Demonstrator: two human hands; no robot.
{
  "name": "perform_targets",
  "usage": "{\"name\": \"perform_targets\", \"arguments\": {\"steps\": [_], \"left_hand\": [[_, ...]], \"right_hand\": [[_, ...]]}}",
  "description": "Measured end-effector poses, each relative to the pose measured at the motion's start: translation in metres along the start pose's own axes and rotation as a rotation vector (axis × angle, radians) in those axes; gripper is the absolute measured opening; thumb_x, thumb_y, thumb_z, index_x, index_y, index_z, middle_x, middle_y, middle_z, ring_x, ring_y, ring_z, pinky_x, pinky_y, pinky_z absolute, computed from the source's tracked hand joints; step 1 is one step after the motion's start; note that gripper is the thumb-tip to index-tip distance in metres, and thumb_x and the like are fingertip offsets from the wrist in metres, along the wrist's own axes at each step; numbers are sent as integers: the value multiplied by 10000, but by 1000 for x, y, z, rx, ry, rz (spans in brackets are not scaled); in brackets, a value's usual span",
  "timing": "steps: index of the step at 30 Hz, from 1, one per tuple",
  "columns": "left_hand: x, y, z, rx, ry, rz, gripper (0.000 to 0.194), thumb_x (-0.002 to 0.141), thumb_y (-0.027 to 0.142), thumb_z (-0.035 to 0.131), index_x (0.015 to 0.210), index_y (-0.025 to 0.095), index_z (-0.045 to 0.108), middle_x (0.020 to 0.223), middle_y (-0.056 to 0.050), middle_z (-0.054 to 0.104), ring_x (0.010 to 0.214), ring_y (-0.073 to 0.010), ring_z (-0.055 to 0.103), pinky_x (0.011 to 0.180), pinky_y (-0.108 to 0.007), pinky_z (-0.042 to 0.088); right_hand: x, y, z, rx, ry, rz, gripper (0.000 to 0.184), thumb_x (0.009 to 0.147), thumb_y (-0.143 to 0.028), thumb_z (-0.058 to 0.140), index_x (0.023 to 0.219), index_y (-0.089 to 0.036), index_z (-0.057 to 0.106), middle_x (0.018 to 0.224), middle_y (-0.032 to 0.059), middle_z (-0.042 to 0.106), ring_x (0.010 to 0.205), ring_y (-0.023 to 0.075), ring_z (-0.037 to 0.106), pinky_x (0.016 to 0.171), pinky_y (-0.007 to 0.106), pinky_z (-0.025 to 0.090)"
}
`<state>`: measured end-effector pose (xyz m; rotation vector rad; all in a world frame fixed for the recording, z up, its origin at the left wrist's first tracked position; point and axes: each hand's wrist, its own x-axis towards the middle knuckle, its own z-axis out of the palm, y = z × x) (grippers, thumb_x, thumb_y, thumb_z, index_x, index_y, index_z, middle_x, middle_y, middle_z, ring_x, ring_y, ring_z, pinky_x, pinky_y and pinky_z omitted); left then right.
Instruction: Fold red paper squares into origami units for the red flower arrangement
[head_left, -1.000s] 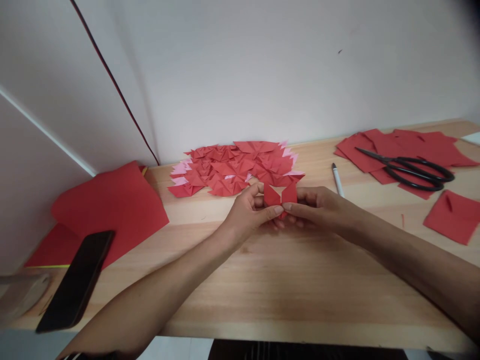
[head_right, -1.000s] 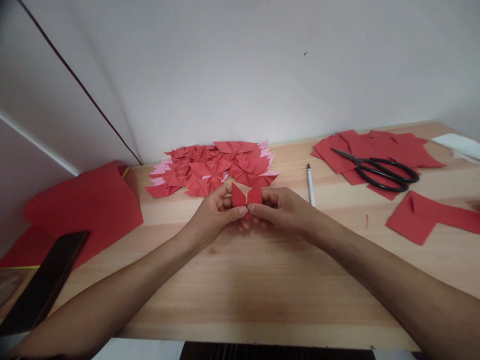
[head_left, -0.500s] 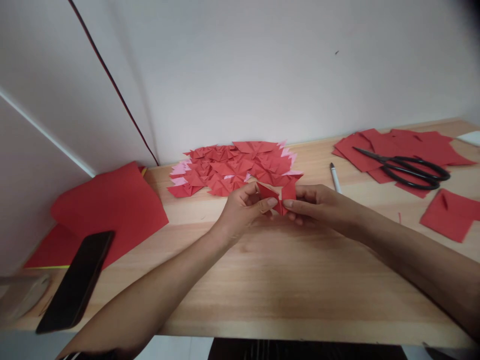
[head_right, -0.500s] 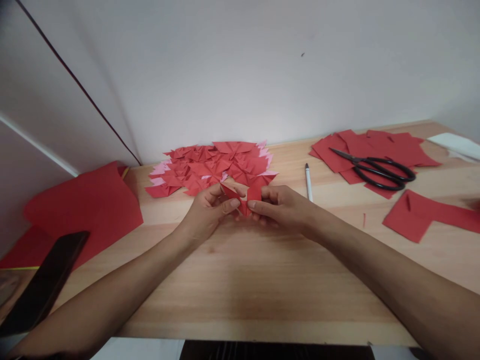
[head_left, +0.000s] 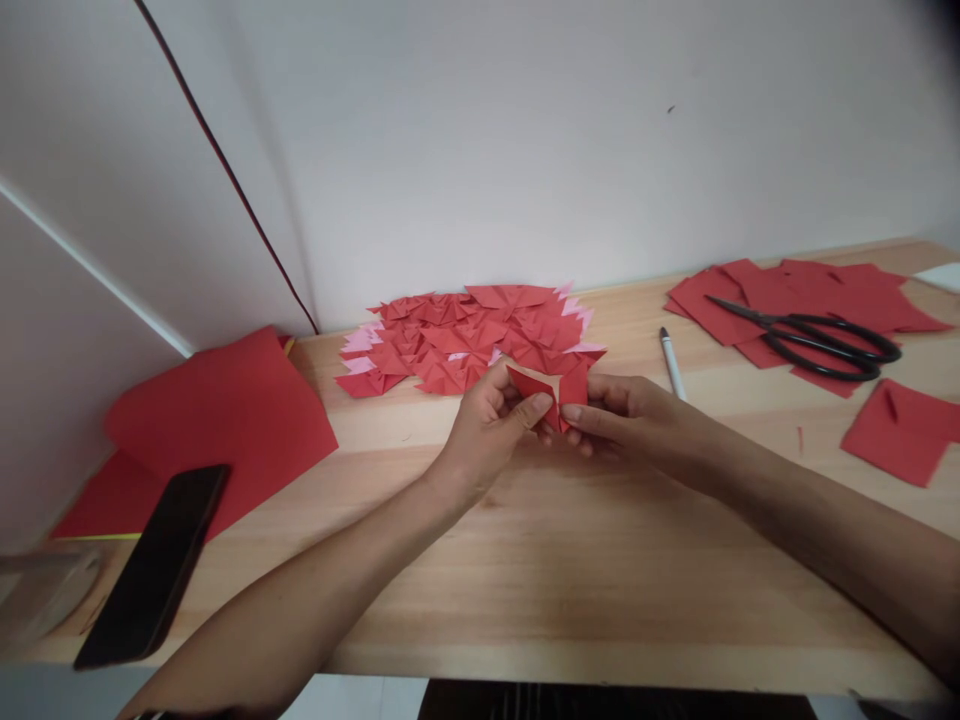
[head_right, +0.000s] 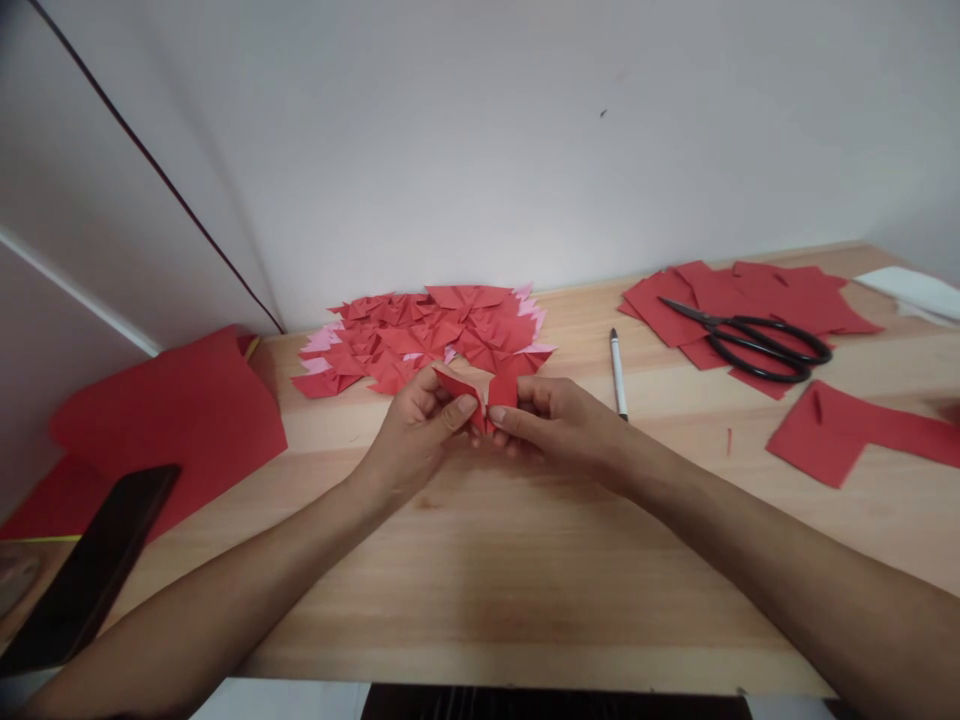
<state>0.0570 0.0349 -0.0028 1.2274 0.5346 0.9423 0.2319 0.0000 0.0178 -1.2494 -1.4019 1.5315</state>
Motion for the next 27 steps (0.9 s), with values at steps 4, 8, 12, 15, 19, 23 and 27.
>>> {"name": "perform_targets", "arguments": {"steps": [4,8,12,15,19,23,27], "left_hand": [[0,1,1,25,37,15,223,815,310,689,854,155,534,731,14,596,626,-77,574,598,-199,482],[0,2,0,78,61,23,226,801,311,699,839,155,542,740,16,589,641,-75,559,622,-196,472],[0,-1,0,90,84,33,226,799,322,698,838,160,545,733,18,578,652,-81,555,626,-196,463],[-1,-5,2,60,112,42,217,809,316,687,840,164,535,748,20,577,636,-78,550,613,-199,459],[-1,-7,6,54,174,37,203,823,307,666,859,166,524,766,19,585,612,-72,542,609,-206,448],[-2,-7,11,87,234,-1,190,826,300,648,893,168,529,748,22,579,592,-74,534,610,-217,438],[-2,-8,11,114,251,-18,179,815,288,638,872,161,525,720,25,573,588,-79,520,601,-217,420]], "right_hand": [[2,7,2,38,0,2,299,796,-468,655,796,-174,598,732,6,612,563,80,521,454,203,351],[2,10,4,134,-23,74,306,774,-461,692,814,-170,609,718,-5,607,552,71,515,438,191,339],[3,13,7,197,-23,125,320,742,-447,725,780,-159,592,716,2,612,548,68,522,438,187,336],[4,17,9,161,2,108,298,763,-435,706,776,-164,581,698,-4,601,509,61,493,433,194,322],[3,17,12,84,29,34,279,813,-434,647,768,-167,581,705,4,602,521,68,491,456,205,340],[1,13,15,14,59,-11,284,824,-439,625,782,-162,574,682,-3,597,501,65,480,463,214,348],[2,14,15,-19,57,-23,268,827,-417,631,795,-155,586,690,11,617,528,78,510,478,220,361]]}}
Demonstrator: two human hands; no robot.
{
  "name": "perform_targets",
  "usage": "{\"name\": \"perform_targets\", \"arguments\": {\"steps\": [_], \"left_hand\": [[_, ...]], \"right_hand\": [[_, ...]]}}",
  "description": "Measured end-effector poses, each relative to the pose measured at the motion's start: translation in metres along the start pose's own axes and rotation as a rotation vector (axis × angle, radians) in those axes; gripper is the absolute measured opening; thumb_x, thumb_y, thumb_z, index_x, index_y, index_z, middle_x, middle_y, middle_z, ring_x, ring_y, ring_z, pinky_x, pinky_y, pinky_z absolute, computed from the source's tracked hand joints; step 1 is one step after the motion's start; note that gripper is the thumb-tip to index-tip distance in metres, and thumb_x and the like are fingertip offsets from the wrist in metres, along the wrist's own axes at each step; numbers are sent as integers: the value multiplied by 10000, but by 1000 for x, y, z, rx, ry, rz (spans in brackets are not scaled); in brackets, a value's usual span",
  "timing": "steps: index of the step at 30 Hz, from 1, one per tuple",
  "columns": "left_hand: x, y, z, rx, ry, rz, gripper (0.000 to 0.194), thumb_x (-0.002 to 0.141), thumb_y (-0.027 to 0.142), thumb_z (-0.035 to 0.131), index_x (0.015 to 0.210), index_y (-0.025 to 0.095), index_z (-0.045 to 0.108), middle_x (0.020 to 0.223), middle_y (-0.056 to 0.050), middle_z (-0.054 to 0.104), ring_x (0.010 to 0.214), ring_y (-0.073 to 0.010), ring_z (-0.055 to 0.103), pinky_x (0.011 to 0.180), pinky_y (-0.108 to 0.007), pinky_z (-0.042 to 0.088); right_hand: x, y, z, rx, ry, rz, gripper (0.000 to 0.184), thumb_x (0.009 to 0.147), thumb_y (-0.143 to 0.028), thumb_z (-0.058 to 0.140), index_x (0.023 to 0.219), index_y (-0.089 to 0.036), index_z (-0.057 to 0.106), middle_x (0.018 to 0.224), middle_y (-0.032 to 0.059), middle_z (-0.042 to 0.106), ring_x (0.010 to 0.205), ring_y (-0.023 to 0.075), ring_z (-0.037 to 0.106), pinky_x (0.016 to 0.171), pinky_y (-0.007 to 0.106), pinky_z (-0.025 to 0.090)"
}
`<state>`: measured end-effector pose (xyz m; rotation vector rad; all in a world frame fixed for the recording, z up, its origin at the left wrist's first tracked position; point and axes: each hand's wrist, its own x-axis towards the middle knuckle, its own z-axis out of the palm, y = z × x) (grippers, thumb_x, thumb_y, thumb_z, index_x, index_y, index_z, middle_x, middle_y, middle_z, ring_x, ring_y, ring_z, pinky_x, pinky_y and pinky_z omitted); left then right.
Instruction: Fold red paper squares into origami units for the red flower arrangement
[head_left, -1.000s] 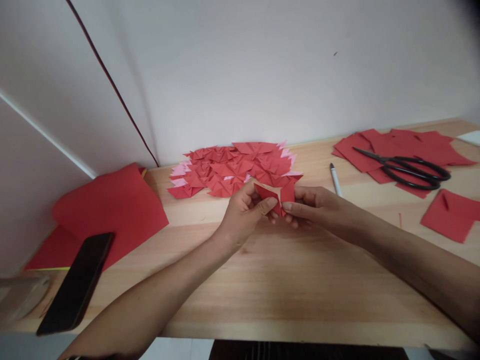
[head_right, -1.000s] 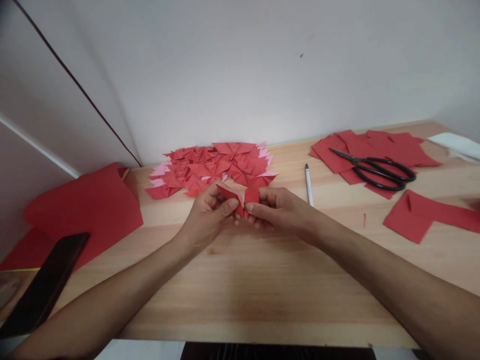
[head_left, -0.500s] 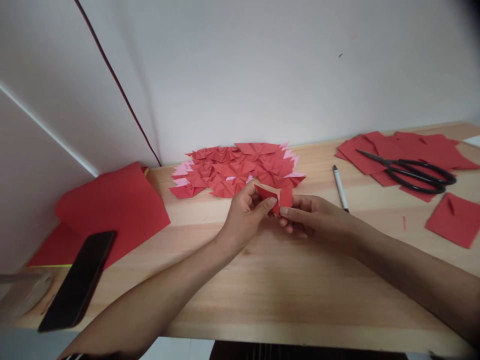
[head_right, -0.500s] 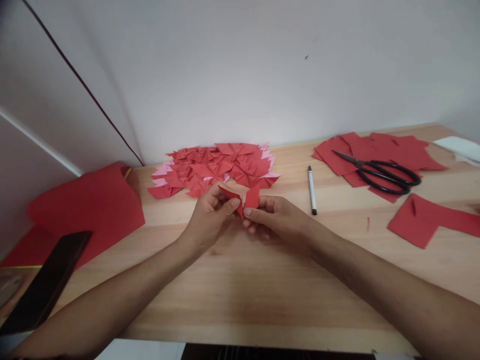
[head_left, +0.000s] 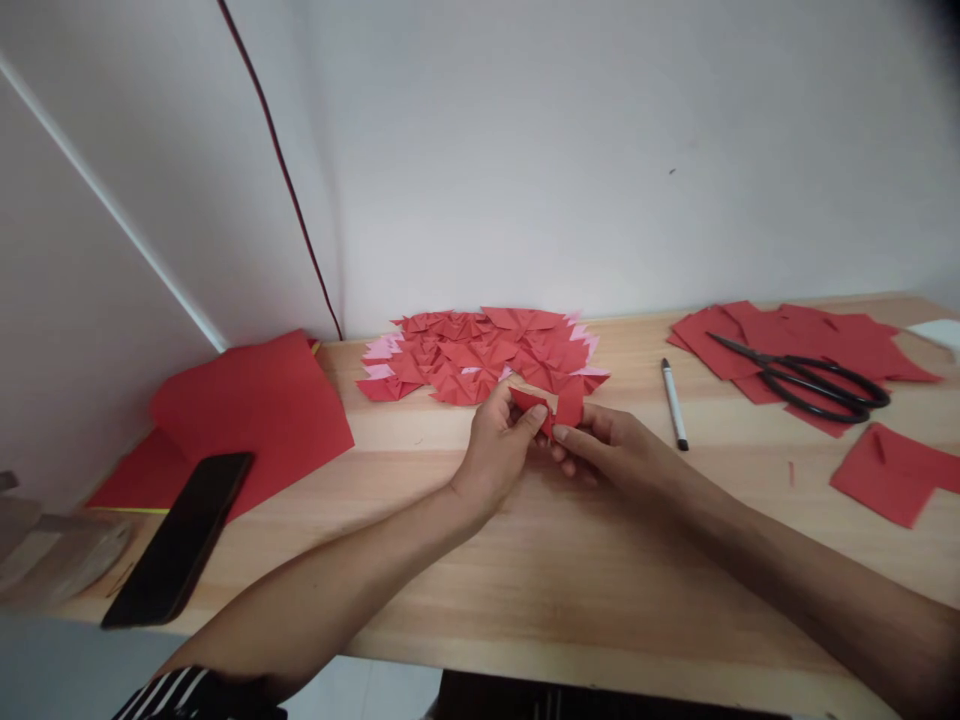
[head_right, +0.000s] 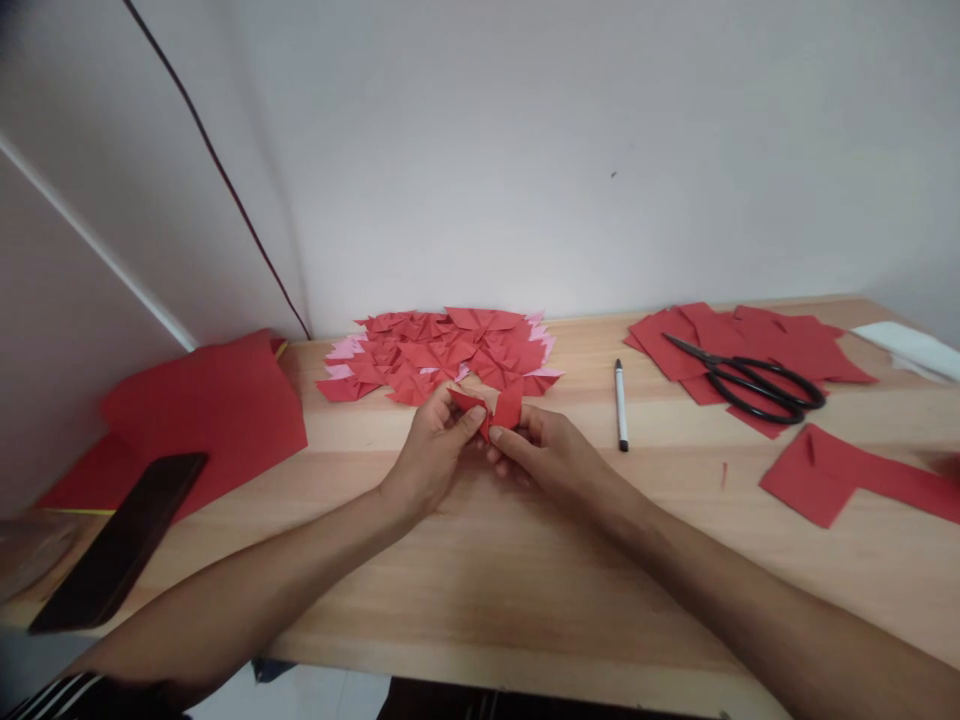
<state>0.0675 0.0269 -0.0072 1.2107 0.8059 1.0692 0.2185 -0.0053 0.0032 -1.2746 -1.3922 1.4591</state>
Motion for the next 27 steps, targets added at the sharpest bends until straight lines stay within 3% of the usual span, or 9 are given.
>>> {"name": "perform_targets", "arguments": {"steps": [6,15,22,27], "left_hand": [[2,2,-2,127,-10,46,112,830,249,589,843,166,515,688,30,550,568,-83,490,582,-226,394],[-1,11,-2,423,80,104,124,829,182,549,745,185,458,698,25,547,642,-112,507,612,-243,384],[2,9,-4,165,3,79,167,829,275,612,777,168,496,722,11,567,624,-95,530,614,-234,424],[1,12,-7,-46,-150,-61,330,753,390,720,880,151,531,766,-18,618,634,-109,588,625,-245,457]], "right_hand": [[1,0,2,57,-6,-16,313,750,-440,718,805,-161,588,675,-1,623,488,69,490,468,221,367],[4,2,4,6,10,15,347,735,-465,735,818,-162,588,649,-5,624,483,80,487,467,228,344],[2,1,0,66,-12,-8,347,736,-454,744,869,-172,591,707,7,622,549,102,527,461,224,353],[3,3,-5,56,-23,-34,338,740,-464,740,838,-176,592,742,21,630,588,111,540,478,224,372]]}}
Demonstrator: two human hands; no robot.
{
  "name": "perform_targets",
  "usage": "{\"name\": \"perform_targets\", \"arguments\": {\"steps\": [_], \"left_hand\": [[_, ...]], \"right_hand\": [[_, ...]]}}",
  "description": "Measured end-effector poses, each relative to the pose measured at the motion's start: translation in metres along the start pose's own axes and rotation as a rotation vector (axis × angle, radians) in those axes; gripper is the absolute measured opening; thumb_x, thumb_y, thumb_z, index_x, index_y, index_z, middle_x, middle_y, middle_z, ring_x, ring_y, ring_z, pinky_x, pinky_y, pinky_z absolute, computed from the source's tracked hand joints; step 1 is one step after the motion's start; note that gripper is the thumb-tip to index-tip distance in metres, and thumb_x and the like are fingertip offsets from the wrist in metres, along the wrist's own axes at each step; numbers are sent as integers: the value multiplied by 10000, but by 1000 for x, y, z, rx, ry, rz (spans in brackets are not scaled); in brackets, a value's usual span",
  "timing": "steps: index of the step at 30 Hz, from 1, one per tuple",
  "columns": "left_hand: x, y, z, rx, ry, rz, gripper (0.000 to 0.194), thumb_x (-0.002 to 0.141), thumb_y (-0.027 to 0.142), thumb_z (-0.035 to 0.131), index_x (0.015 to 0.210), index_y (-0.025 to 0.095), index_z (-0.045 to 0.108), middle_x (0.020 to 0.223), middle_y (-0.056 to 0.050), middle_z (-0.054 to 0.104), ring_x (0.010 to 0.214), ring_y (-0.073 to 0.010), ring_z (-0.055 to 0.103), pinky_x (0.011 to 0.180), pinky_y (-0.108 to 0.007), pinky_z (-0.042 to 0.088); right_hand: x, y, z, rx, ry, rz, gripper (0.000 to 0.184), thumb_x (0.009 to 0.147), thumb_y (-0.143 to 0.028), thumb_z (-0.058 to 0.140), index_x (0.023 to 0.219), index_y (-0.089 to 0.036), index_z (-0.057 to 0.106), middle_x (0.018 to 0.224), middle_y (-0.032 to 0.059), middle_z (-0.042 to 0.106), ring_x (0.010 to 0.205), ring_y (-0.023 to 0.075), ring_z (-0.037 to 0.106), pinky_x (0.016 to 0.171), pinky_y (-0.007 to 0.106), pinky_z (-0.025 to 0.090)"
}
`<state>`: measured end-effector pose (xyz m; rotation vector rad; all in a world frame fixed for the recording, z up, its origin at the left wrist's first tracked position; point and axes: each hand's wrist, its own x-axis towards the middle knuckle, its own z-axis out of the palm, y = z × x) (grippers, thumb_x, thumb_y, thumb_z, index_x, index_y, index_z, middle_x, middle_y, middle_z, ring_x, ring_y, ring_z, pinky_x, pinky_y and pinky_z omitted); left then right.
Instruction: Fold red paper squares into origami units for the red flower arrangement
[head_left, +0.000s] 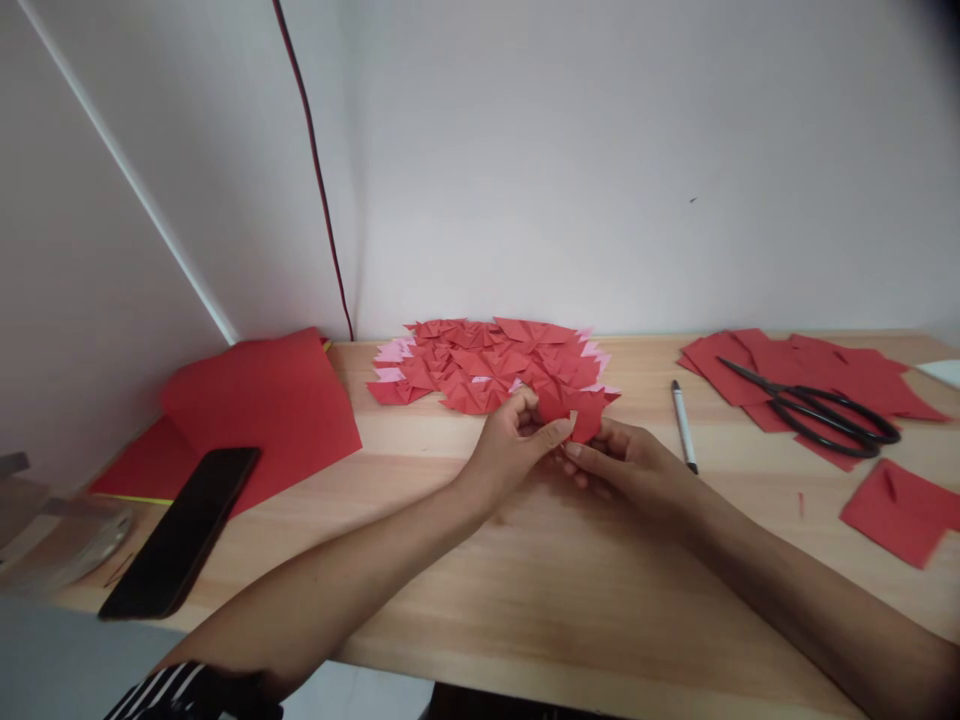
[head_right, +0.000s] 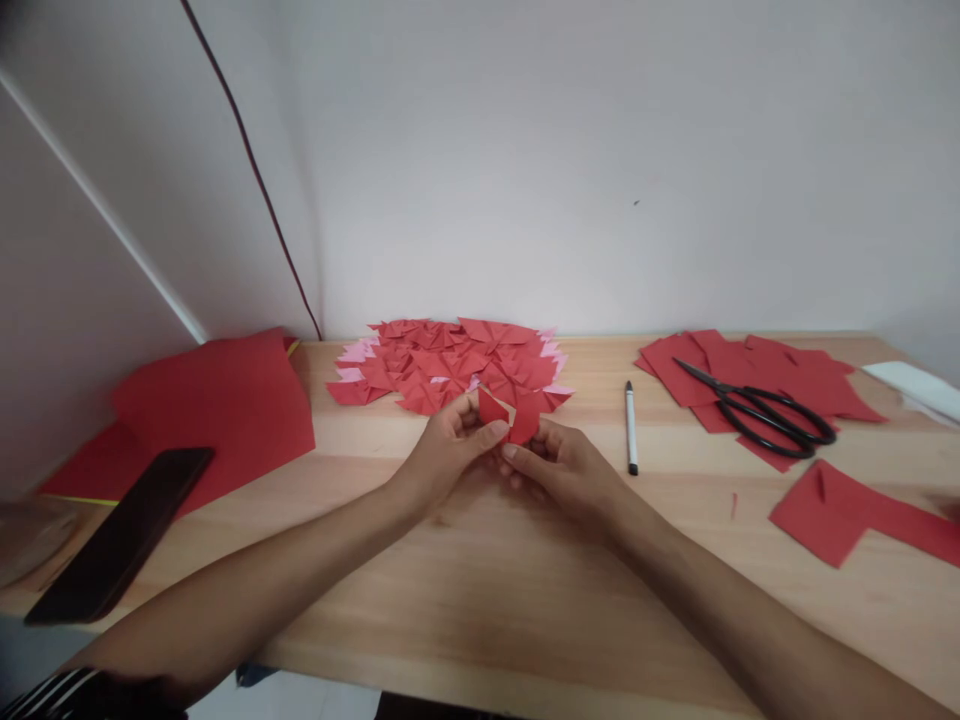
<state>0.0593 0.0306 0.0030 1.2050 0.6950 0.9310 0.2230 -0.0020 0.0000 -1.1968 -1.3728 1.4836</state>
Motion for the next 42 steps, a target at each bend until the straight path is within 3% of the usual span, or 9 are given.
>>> {"name": "perform_targets", "arguments": {"steps": [4,10,13,16,21,26,33,38,42], "left_hand": [[-1,-1,-2,50,-51,-96,334,759,419,711,863,137,565,639,-2,600,538,-90,546,520,-206,390],[3,2,-8,208,-131,-37,284,817,422,637,772,151,563,600,-2,588,497,-99,521,467,-213,383],[5,10,-9,347,-234,91,302,839,391,610,656,154,571,665,-34,615,636,-135,584,593,-244,453],[5,16,-8,432,-240,232,334,860,368,589,599,161,572,703,-43,630,729,-153,591,698,-268,465],[5,6,-6,276,-106,14,371,832,456,601,607,170,528,487,25,507,377,-79,435,385,-210,340],[9,-6,-11,99,-127,-140,418,851,546,529,703,155,528,494,2,576,343,-94,504,309,-176,276],[11,-9,-17,-6,-225,-136,478,800,583,597,687,120,572,566,-29,598,416,-93,542,390,-193,401],[8,-7,-13,-33,-143,-113,411,745,503,701,734,102,611,625,-38,616,481,-79,531,454,-190,399],[5,-5,-9,-142,-68,-112,343,725,409,740,779,91,623,629,-36,615,548,-88,555,514,-190,398]], "right_hand": [[0,0,-2,-45,-53,-1,316,766,-460,717,842,-175,605,793,47,657,626,124,554,520,236,401],[0,2,-5,-51,-96,-19,332,768,-487,710,842,-179,609,777,35,642,620,129,555,578,262,443],[-1,3,-8,-67,-136,40,343,738,-483,738,800,-176,600,710,20,624,585,122,535,556,256,426],[-1,2,-8,-80,-154,51,329,748,-475,729,783,-180,589,696,12,617,582,121,529,547,249,406],[0,-3,-1,-144,-93,-36,316,821,-497,637,805,-185,590,696,7,589,573,121,504,548,258,389],[3,3,-1,-156,-17,-66,365,853,-528,585,739,-187,527,685,10,558,579,123,495,552,269,384],[5,5,-4,-67,-28,-34,353,843,-523,613,769,-184,548,689,10,560,522,102,450,434,238,291],[5,6,-2,-10,-26,-92,300,839,-465,645,793,-177,578,737,22,596,593,114,507,498,235,375],[7,13,-1,-38,19,-70,306,854,-481,621,812,-183,564,727,9,585,553,101,479,446,216,331]]}}
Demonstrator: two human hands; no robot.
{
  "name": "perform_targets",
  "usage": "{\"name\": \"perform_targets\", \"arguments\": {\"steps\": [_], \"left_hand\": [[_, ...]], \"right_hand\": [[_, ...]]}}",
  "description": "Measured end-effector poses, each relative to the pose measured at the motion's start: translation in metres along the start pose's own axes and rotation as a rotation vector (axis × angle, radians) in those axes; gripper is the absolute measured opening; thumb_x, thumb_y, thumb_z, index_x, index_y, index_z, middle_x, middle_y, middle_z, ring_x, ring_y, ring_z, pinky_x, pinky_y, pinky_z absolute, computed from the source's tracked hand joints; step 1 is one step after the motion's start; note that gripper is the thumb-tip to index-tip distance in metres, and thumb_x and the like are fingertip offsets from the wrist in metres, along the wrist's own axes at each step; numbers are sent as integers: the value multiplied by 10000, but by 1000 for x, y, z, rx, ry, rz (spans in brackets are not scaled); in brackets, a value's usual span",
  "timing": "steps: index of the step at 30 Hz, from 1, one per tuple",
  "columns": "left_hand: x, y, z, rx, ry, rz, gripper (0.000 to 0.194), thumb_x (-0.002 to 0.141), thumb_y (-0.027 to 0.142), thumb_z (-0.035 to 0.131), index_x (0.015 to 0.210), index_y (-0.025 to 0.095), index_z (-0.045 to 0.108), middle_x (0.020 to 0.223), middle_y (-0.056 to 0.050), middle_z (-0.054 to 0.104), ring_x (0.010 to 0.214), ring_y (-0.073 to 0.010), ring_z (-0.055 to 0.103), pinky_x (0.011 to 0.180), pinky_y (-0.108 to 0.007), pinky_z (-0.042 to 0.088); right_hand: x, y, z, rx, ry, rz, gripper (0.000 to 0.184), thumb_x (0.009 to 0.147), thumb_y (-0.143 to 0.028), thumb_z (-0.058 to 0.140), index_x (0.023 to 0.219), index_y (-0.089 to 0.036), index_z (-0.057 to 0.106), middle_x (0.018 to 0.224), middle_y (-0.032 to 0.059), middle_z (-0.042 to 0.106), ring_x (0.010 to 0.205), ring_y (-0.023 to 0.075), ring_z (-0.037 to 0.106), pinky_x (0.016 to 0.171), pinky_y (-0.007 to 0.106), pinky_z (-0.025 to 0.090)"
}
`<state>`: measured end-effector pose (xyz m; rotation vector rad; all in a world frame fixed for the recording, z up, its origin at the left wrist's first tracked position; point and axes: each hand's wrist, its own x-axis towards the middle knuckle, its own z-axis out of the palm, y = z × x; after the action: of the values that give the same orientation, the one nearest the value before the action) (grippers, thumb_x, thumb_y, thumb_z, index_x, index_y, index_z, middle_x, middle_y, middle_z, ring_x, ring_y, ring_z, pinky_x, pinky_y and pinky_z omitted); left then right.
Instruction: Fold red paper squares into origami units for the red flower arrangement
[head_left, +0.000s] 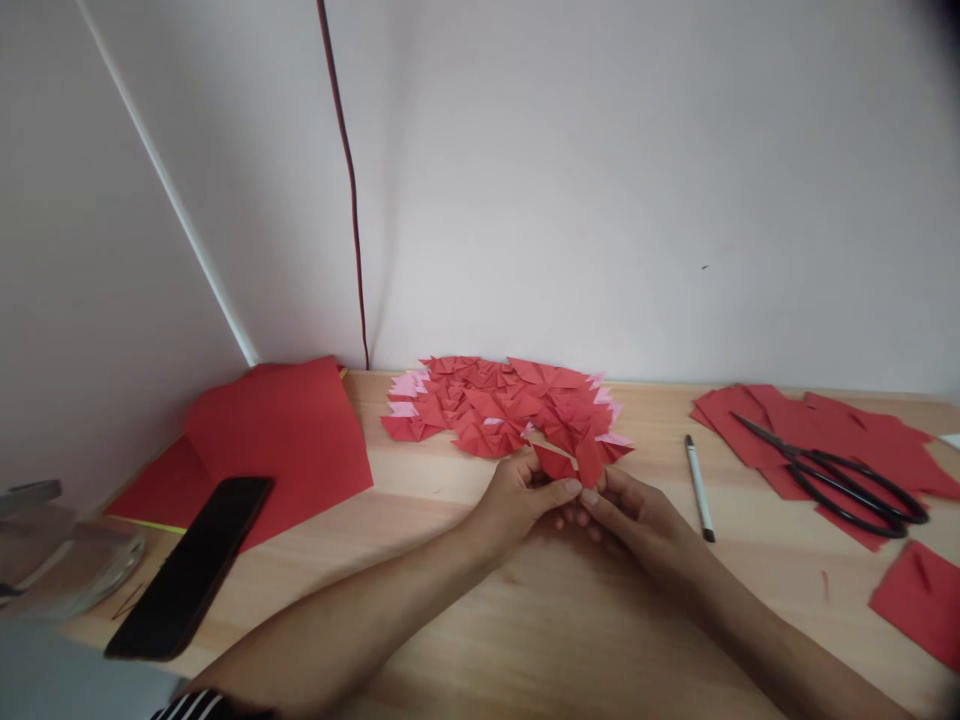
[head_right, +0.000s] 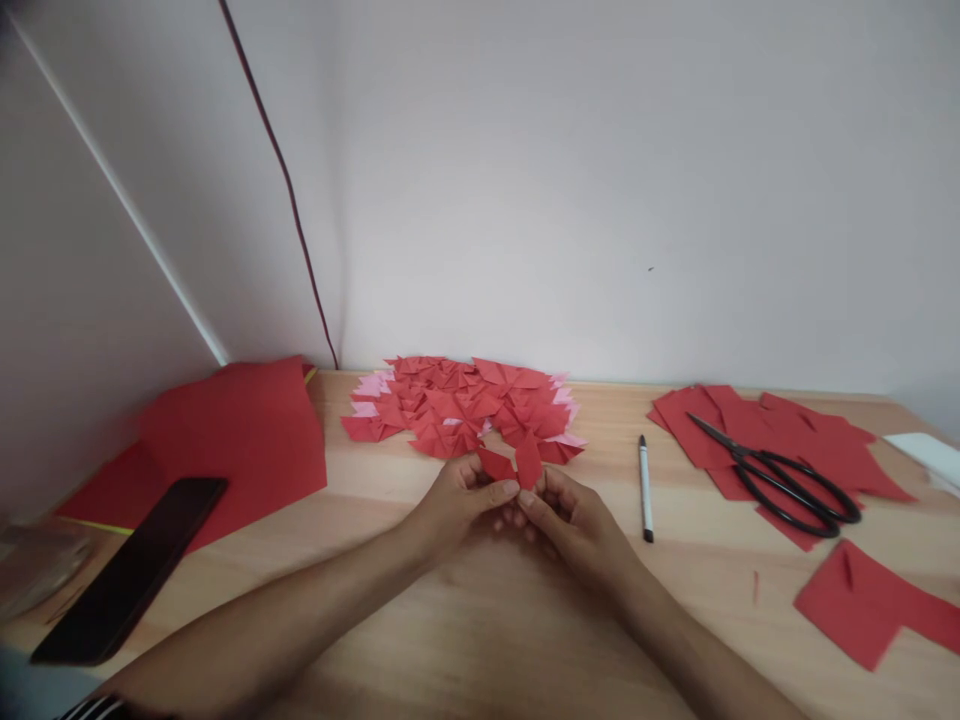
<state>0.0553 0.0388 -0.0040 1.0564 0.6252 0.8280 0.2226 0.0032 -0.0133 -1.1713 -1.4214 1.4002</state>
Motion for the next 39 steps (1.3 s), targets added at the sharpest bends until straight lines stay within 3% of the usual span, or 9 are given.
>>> {"name": "perform_targets", "arguments": {"steps": [5,8,11,18,22,26,34,39], "left_hand": [[0,1,0,2,125,-30,355,682,370,765,857,92,628,708,-34,628,520,-82,535,471,-198,404],[2,-1,-2,71,49,-58,446,693,439,750,938,99,599,715,-51,652,516,-127,598,450,-220,440],[3,-2,-1,51,-38,-76,505,699,502,735,962,110,555,687,-70,675,543,-183,662,459,-242,482],[2,7,-4,-89,-45,-149,480,672,400,803,958,110,548,709,-76,706,577,-179,690,528,-240,525],[0,13,-7,-152,-96,-227,537,623,342,848,1004,111,550,733,-85,712,627,-195,708,602,-266,545],[0,16,-6,-141,-52,-220,549,604,324,860,991,109,535,675,-64,690,599,-185,697,601,-264,540],[-1,5,2,3,58,-101,403,686,266,763,944,144,478,592,20,622,556,-204,690,585,-321,570],[-2,1,7,59,103,-70,332,725,171,673,998,148,486,667,0,661,586,-188,691,612,-345,587]], "right_hand": [[1,-1,-2,-28,22,-109,197,900,-410,589,946,-226,538,805,5,581,698,131,558,618,255,449],[1,-3,-4,43,-3,-197,150,906,-366,589,987,-254,532,890,13,592,797,151,586,718,291,483],[1,-2,-7,-22,-1,-194,101,917,-346,575,906,-247,560,840,8,597,752,143,586,670,270,481],[-1,6,-18,-314,99,-345,92,911,-306,578,985,-265,614,1027,46,618,894,178,624,715,291,519],[1,4,-27,-503,76,-534,146,908,-191,554,1002,-274,629,1005,47,637,946,181,628,785,298,517],[2,2,-34,-600,12,-671,232,892,-132,538,1044,-277,636,1059,68,643,1034,202,621,836,309,513],[-2,-1,-19,-453,99,-417,57,891,-266,602,879,-247,654,931,45,674,890,181,646,781,301,514],[-4,0,-10,-325,211,-166,196,846,-411,641,900,-223,659,851,51,708,804,206,664,725,326,527]]}}
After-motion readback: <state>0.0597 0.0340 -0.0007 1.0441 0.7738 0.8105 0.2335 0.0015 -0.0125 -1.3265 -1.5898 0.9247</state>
